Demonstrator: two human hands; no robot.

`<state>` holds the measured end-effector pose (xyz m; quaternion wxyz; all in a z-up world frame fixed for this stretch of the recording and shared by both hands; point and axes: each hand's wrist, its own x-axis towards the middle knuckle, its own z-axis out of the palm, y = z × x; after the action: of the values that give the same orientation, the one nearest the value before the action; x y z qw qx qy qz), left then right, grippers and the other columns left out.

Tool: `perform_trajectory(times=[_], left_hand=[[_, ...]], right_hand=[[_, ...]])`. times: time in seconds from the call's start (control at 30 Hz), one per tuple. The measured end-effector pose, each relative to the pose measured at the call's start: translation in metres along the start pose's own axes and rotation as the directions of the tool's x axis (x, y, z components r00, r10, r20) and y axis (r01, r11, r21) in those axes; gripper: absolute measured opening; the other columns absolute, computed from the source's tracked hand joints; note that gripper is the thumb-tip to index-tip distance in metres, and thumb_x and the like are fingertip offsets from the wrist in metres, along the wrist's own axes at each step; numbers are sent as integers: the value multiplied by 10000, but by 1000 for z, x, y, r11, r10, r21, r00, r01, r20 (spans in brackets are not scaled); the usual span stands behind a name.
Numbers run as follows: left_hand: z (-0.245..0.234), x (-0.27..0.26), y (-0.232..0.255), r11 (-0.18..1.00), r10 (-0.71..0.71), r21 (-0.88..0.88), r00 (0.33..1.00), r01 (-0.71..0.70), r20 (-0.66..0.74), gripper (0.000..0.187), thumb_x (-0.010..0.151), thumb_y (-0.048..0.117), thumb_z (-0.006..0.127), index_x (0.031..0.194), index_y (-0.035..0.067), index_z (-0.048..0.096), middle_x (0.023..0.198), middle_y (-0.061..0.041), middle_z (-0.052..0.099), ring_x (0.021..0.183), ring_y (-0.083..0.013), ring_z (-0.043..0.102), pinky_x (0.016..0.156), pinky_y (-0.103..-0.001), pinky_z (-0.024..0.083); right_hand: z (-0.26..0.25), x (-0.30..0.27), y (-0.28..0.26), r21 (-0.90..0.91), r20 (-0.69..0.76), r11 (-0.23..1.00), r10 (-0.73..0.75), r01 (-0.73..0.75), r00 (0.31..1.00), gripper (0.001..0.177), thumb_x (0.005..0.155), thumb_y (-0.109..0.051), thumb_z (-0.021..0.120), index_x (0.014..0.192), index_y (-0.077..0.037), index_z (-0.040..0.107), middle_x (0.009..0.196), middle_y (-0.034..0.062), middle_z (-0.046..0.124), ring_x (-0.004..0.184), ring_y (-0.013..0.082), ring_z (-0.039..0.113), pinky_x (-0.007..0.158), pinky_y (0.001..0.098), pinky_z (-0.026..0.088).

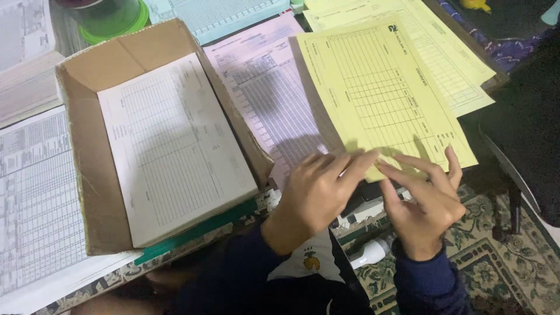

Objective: Sorting various colored and white documents into a cardboard box and organized piles.

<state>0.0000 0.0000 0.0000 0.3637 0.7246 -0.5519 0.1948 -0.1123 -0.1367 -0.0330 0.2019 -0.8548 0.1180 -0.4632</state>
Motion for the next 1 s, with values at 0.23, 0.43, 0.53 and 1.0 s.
perform_trajectory(times=[0.23,0.43,0.53,1.0], left_hand=[[-32,3,3,997,-27,-67,999,30,36,191,864,-36,667,1054,-28,667,1056,-112,686,854,-233,715,721,-316,580],[-51,2,-2,996,39,-75,996,-45,-77,200,814,-75,754,999,-56,681,1123,-185,697,971,-299,744,794,-356,627],[-61,-1,-3,997,74,30,996,-72,-47,159,861,-44,750,1003,-35,681,1147,-149,697,982,-245,737,846,-322,626],[-132,-33,2,988,-120,82,989,128,-89,202,896,41,729,1085,43,658,1217,-73,704,1064,-222,738,1032,-388,612]], right_hand=[[0,-5,7,-57,25,997,-56,58,998,130,782,29,861,842,-30,763,908,167,764,978,286,700,1270,556,306],[2,-3,-5,-67,56,997,-45,48,997,193,737,76,859,889,-5,775,934,160,758,973,280,689,1261,582,360],[7,-5,-4,-66,56,997,-37,41,998,182,755,83,839,901,-5,776,942,175,757,952,279,685,1260,597,375],[20,-5,-41,-15,81,999,-29,30,996,340,756,207,791,1056,49,776,1055,212,749,1011,302,684,1270,545,396]])
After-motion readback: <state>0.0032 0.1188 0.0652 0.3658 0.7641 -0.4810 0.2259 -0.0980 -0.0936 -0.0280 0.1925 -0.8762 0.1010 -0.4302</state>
